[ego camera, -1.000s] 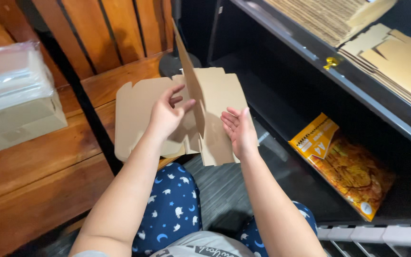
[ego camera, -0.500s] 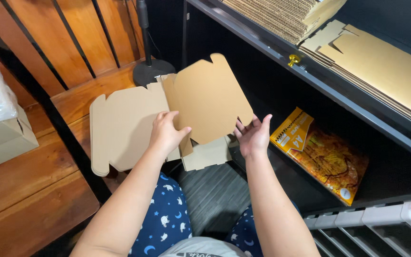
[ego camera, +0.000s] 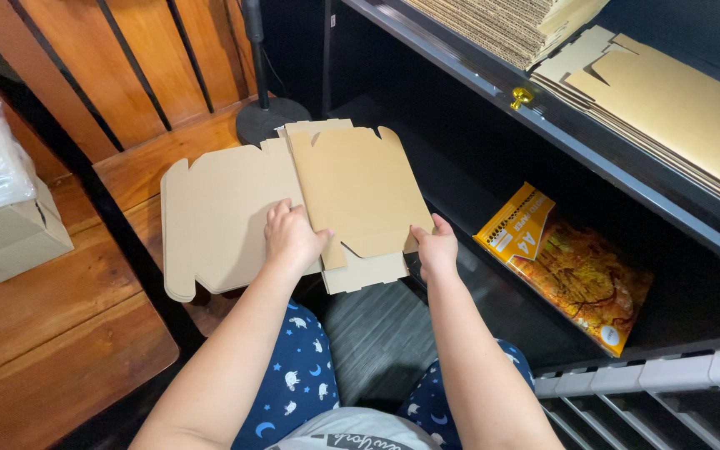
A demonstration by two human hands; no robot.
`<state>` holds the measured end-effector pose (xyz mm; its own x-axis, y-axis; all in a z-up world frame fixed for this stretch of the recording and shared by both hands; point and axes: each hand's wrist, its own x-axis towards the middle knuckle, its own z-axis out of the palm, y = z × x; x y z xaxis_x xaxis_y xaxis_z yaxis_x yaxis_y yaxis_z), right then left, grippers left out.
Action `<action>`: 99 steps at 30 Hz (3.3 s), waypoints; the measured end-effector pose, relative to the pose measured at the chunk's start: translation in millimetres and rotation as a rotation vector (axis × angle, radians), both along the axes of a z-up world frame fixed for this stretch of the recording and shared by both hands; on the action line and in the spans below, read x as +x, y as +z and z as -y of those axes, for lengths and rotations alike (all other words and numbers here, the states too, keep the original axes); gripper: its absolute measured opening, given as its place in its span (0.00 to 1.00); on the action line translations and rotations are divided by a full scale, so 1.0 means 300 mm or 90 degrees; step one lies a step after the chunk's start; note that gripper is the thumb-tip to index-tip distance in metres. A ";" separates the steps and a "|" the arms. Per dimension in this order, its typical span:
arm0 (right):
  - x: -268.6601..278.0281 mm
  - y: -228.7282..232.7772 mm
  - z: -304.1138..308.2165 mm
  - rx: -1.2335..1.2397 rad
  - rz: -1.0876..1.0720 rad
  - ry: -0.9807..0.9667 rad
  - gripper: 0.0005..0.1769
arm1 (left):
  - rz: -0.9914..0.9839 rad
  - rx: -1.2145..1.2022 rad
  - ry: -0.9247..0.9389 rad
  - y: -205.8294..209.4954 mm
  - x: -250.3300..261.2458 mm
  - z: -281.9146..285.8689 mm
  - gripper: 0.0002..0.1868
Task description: The person sits on the floor and repeatedly picks up stacks of flat cardboard pieces from a wooden bench. They place the cardboard onto a black metal shelf, aligning it with other pieces already stored there.
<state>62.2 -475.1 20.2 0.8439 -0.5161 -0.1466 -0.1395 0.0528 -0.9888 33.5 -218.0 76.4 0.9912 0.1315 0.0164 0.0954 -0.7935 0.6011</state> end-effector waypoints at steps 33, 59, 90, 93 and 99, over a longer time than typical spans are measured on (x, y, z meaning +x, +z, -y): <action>0.012 0.102 0.077 0.450 0.076 -0.010 0.39 | -0.023 -0.904 -0.015 -0.138 0.105 0.064 0.31; -0.254 0.528 -0.056 -0.587 0.512 0.265 0.16 | -0.056 -1.364 -0.011 0.357 -0.052 -0.304 0.45; -0.049 0.117 -0.002 0.211 0.044 0.004 0.31 | -0.011 -0.828 0.241 -0.221 0.036 -0.389 0.43; -0.006 0.034 0.014 0.142 0.015 0.029 0.28 | -0.004 -0.780 0.239 -0.122 -0.022 -0.352 0.42; -0.036 0.095 -0.020 0.041 0.000 0.046 0.26 | 0.011 -0.799 0.250 -0.076 -0.056 -0.312 0.40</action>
